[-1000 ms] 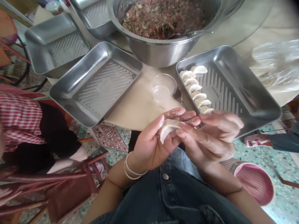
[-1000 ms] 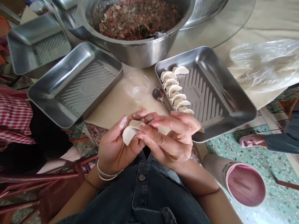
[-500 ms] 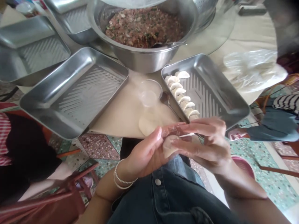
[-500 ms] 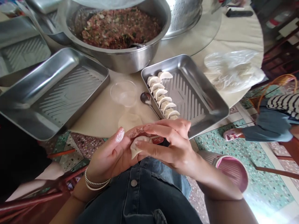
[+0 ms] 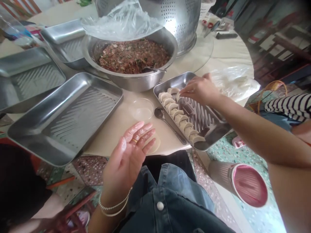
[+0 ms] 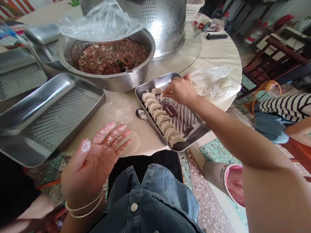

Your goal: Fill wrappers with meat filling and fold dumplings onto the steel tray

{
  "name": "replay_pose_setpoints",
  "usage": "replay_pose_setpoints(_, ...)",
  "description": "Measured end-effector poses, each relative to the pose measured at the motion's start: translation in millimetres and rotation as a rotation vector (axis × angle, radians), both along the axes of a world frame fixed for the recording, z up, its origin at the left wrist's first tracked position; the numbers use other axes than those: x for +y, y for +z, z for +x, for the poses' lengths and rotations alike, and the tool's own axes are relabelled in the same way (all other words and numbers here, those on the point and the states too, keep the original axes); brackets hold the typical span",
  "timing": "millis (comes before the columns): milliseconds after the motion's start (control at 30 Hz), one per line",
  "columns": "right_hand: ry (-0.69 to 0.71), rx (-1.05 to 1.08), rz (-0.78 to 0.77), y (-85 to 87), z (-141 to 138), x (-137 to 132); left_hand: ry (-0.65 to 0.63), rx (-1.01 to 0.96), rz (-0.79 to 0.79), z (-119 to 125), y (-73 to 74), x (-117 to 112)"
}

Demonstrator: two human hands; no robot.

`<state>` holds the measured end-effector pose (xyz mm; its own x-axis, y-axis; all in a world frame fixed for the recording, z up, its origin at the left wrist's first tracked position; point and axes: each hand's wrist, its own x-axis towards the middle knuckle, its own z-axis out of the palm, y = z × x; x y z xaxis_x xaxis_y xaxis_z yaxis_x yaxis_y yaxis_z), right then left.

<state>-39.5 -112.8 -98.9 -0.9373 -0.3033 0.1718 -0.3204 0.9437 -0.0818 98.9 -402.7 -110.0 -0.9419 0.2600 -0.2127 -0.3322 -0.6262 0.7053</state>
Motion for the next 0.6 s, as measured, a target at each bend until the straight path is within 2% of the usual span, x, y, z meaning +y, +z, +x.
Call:
replay_pose_setpoints(133, -0.01, -0.038, -0.025, -14.8, -14.4, -6.8, 0.121, 0.027, -0.065, -2.8, -3.8, -6.9)
replay_pose_setpoints(267, -0.018, -0.085, -0.062, -18.3, -16.0, -6.8, 0.221, 0.126, -0.186, -7.6, -12.6, -15.6)
replay_pose_setpoints(367, -0.022, -0.12, -0.071, -18.6, -16.9, -3.4, 0.347, 0.304, -0.469, -9.4, -24.0, -22.4)
replay_pose_setpoints(433, -0.016, -0.124, -0.07, -18.6, -17.2, -1.8, 0.385, 0.399, -0.676, -9.8, -32.7, -26.3)
replay_pose_setpoints(600, -0.008, -0.133, -0.052, -15.7, -14.8, -1.6, 0.306, 0.556, -1.071, -11.9, -46.8, -30.7)
